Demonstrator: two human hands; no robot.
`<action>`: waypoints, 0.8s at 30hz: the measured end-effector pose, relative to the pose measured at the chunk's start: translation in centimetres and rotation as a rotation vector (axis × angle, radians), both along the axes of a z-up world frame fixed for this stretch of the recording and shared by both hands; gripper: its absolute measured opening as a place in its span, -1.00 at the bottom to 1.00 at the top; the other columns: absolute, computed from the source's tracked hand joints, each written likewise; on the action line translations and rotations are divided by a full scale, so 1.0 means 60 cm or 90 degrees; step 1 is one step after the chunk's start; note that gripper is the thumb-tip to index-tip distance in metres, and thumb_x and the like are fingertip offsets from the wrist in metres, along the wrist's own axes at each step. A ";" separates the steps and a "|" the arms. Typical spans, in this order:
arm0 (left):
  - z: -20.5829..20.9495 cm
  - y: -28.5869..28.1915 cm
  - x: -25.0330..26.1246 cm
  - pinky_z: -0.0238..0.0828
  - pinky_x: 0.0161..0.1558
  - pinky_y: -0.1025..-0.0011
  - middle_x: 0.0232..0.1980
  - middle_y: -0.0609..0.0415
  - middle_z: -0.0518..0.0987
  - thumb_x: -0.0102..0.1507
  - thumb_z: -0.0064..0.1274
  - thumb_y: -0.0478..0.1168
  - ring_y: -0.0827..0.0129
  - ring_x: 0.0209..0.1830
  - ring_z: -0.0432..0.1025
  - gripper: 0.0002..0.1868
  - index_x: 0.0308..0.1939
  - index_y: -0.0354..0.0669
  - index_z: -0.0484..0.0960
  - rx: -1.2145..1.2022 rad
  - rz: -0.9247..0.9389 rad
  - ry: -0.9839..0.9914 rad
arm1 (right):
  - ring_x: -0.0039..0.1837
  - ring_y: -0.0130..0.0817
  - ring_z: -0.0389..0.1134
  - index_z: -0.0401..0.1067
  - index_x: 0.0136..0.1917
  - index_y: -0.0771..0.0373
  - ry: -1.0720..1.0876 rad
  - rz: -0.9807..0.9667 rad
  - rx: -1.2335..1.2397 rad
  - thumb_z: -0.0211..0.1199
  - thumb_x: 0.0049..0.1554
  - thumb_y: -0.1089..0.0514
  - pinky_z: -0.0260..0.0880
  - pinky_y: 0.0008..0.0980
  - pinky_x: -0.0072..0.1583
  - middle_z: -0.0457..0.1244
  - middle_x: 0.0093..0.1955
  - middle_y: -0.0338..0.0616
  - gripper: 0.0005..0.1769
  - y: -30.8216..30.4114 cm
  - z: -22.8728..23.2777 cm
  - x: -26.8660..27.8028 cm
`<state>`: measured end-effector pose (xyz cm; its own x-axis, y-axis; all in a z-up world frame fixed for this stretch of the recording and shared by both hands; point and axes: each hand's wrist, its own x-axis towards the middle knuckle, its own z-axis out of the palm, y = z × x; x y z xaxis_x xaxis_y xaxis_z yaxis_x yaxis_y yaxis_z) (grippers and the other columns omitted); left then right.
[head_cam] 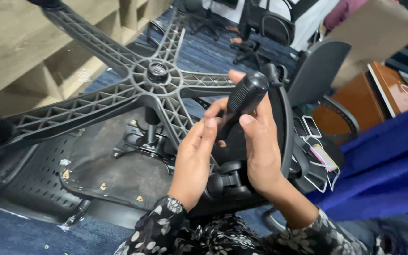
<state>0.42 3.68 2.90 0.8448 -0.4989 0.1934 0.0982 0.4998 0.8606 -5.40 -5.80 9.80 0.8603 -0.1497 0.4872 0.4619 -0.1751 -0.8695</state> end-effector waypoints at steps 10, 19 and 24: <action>0.003 0.040 0.005 0.33 0.09 0.46 0.07 0.17 0.51 0.41 -0.09 -0.07 0.52 0.01 0.38 -0.60 0.23 -0.24 0.45 -0.061 0.002 -0.036 | 0.08 -0.51 0.27 0.09 0.44 0.31 0.013 -0.054 -0.028 0.02 0.38 0.23 0.32 -0.48 0.14 0.25 0.07 -0.13 -0.60 0.033 -0.010 0.029; -0.009 0.053 0.016 0.35 0.04 0.49 -0.07 0.16 0.50 0.44 -0.21 0.04 0.54 -0.11 0.42 -0.56 0.19 -0.21 0.51 -0.038 -0.046 0.130 | 0.22 -0.46 0.29 0.02 0.60 0.29 0.062 -0.017 0.042 -0.12 0.35 0.06 0.30 -0.45 0.14 0.27 0.30 -0.11 -0.39 0.044 -0.002 0.013; -0.002 0.054 0.020 0.38 0.05 0.47 0.01 0.18 0.57 0.44 -0.26 0.07 0.54 -0.12 0.43 -0.47 0.28 -0.20 0.53 0.006 -0.060 0.125 | 0.26 -0.49 0.29 0.25 0.50 0.39 0.053 -0.017 0.026 -0.05 0.44 0.14 0.30 -0.44 0.34 0.29 0.18 -0.15 -0.56 0.050 -0.001 0.016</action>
